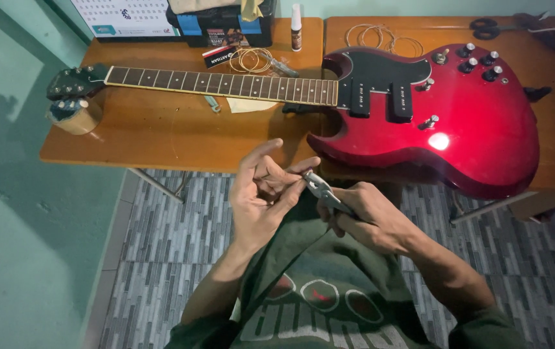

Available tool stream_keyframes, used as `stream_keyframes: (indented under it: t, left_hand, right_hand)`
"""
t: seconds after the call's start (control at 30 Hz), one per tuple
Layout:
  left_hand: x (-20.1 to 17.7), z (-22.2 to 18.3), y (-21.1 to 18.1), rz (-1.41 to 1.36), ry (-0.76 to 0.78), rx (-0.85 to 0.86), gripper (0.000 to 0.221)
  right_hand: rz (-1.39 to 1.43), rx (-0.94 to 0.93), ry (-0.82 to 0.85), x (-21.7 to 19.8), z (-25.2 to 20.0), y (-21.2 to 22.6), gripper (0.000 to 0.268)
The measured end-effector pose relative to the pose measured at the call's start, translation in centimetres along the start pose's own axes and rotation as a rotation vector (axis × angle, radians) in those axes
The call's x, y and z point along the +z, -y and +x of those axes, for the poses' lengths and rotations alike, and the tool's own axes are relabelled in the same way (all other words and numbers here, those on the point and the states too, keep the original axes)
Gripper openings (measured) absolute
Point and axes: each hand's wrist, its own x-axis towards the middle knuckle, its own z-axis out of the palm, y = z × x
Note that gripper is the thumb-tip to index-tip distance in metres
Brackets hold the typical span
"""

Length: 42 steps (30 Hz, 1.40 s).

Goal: Inspecting a guitar bridge and preparing strings for an electric guitar using pliers.

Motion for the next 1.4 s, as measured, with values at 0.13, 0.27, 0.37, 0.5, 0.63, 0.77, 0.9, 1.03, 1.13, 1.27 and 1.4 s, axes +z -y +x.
stream_keyframes:
  t: [0.13, 0.27, 0.37, 0.5, 0.63, 0.77, 0.9, 1.03, 1.13, 1.27, 1.4]
  left_hand:
    - [0.1, -0.1, -0.1, -0.051, -0.006, -0.016, 0.065]
    - [-0.2, -0.4, 0.3, -0.085, -0.017, -0.015, 0.067]
    - [0.0, -0.5, 0.2, -0.076, -0.024, -0.026, 0.066]
    - [0.1, -0.5, 0.3, -0.042, -0.022, -0.019, 0.065]
    - [0.1, -0.5, 0.3, -0.023, -0.016, -0.012, 0.064]
    - [0.6, -0.8, 0.1, 0.025, -0.024, -0.018, 0.059]
    - [1.0, -0.7, 0.4, 0.116, -0.038, -0.017, 0.058]
    - [1.1, -0.6, -0.6, 0.116, -0.049, -0.062, 0.057]
    - [1.6, 0.0, -2.0, 0.338, -0.053, -0.024, 0.042]
    - [2.3, 0.3, -2.7, 0.551, -0.074, 0.066, 0.025]
    - [3.1, 0.6, -3.2, 0.568, -0.092, 0.139, 0.022]
  right_hand:
    - [-0.055, -0.014, -0.022, 0.0, -0.2, -0.1, 0.013]
    - [-0.105, -0.023, -0.051, 0.1, -0.2, -0.1, 0.008]
    - [-0.119, -0.039, -0.055, 0.0, 0.0, 0.1, 0.008]
    - [-0.133, -0.043, -0.062, 0.0, 0.0, -0.5, 0.011]
    - [-0.092, -0.047, -0.058, 0.0, 0.1, -0.9, 0.017]
    - [-0.027, -0.115, -0.125, 0.0, 0.8, -1.3, 0.030]
    - [0.001, -0.115, -0.184, 0.9, 0.5, -3.2, 0.021]
    - [-0.049, -0.222, -0.217, 0.7, 0.6, -4.4, 0.022]
    - [-0.028, -0.303, -0.238, 0.6, 0.6, -5.6, 0.024]
    - [0.005, -0.387, -0.259, 0.9, 0.3, -6.2, 0.032]
    - [-0.064, -0.464, -0.272, 1.6, 0.6, -5.2, 0.031]
